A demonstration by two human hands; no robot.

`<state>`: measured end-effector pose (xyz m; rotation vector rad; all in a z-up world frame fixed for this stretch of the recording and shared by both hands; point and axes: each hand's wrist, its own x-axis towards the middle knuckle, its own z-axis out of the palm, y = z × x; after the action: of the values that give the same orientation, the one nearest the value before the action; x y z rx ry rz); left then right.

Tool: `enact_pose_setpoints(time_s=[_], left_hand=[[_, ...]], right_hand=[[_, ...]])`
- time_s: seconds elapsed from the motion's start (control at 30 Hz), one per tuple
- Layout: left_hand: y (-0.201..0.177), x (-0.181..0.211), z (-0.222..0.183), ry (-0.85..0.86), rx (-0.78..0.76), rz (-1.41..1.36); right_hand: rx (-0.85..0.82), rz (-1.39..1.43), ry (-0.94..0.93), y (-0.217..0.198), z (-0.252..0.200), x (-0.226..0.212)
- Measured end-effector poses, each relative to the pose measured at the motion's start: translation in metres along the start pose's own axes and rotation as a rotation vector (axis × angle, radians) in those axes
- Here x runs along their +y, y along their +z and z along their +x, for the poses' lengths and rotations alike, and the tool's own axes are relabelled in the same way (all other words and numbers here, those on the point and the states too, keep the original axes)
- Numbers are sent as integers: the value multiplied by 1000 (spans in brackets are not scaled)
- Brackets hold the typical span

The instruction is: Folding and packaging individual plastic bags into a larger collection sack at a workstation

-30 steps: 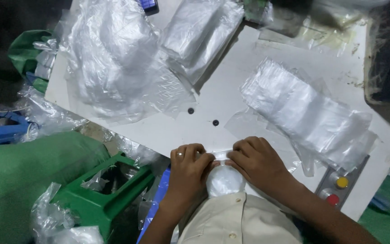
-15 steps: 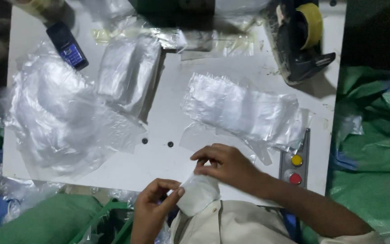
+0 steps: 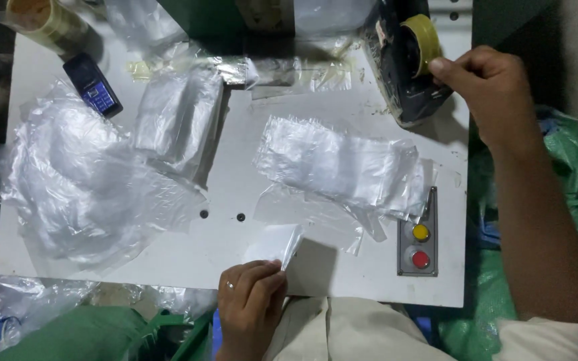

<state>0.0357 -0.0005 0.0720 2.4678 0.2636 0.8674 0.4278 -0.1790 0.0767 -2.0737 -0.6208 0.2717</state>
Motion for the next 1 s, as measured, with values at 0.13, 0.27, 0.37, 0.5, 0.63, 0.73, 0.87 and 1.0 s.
enact_pose_setpoints(time_s=[0.13, 0.27, 0.37, 0.5, 0.63, 0.73, 0.87, 1.0], left_hand=[[3, 0, -5, -25, -41, -14], [11, 1, -7, 5, -60, -20], [11, 6, -5, 55, -171, -52], [23, 9, -5, 114, -185, -27], [32, 5, 1, 218, -243, 24], [29, 9, -2, 163, -209, 26], [17, 28, 12, -271, -87, -343], [24, 34, 23, -715, 46, -945]], right_hand=[[60, -54, 91, -1, -40, -5], [230, -685, -22, 29, -66, 52], [145, -130, 65, 41, -99, 6], [-7, 229, 201, 73, -156, -46], [-486, 229, 250, 115, -164, -64], [-735, 151, 426, 113, -164, -74], [-487, -138, 71, 112, -168, -78], [-465, 134, 61, 90, -175, -74]])
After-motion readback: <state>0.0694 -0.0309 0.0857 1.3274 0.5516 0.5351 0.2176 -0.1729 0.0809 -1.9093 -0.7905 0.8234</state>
